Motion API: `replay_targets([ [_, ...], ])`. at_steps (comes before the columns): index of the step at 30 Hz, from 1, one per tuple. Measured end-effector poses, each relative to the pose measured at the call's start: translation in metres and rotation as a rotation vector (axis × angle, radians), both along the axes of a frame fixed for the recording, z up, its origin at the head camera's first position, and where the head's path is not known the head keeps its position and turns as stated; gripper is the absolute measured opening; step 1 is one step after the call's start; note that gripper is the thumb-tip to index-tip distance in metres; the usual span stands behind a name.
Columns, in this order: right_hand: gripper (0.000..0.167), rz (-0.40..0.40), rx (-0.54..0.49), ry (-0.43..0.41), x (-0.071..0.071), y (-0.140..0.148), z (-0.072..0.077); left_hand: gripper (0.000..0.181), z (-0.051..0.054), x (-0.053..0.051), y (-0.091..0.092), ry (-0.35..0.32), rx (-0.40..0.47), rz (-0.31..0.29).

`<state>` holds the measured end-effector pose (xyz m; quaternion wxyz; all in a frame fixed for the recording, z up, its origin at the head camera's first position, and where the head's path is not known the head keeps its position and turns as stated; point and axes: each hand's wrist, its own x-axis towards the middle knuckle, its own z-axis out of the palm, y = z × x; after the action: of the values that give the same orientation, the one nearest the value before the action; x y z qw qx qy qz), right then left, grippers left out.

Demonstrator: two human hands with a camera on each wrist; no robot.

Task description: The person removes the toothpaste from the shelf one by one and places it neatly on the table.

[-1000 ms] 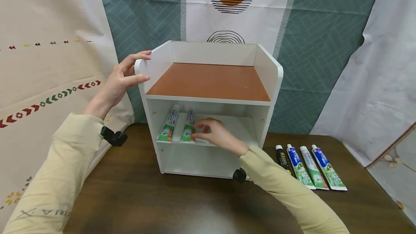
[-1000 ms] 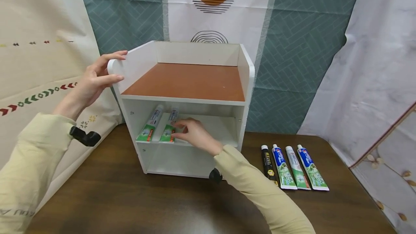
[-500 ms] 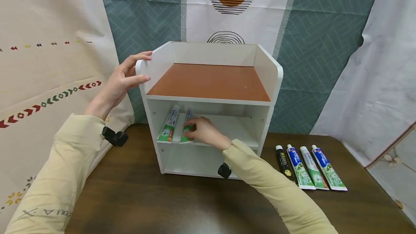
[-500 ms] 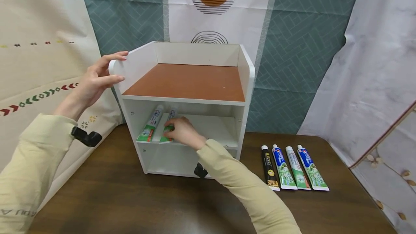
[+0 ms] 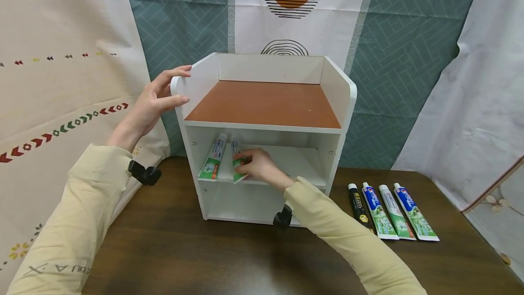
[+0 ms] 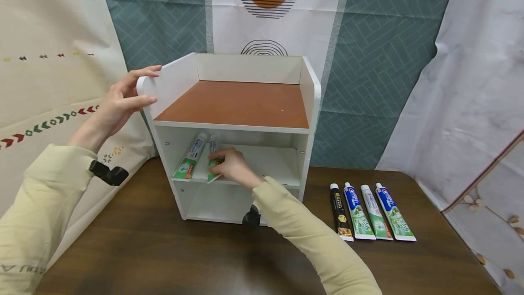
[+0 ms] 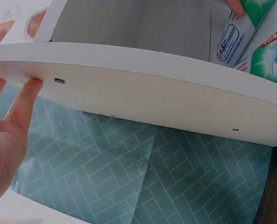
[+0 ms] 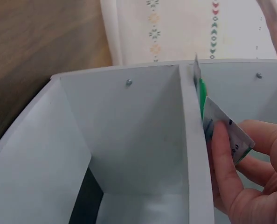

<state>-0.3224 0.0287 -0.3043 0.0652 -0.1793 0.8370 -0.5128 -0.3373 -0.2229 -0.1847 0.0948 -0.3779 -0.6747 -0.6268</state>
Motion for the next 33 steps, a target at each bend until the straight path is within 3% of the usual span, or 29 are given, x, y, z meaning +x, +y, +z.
replay_targets([
  [14, 0.034, 0.117, -0.147, -0.09, 0.021, 0.048, 0.013, 0.044, 0.001, -0.002, 0.001, -0.002, 0.01, -0.014],
  [26, 0.031, 0.268, -0.121, -0.173, 0.029, 0.091, 0.012, 0.044, -0.001, 0.001, 0.0, -0.014, 0.011, 0.002],
  [33, 0.028, 0.368, -0.042, -0.114, 0.04, 0.112, 0.009, 0.044, 0.001, 0.001, 0.001, -0.015, 0.013, -0.003],
])
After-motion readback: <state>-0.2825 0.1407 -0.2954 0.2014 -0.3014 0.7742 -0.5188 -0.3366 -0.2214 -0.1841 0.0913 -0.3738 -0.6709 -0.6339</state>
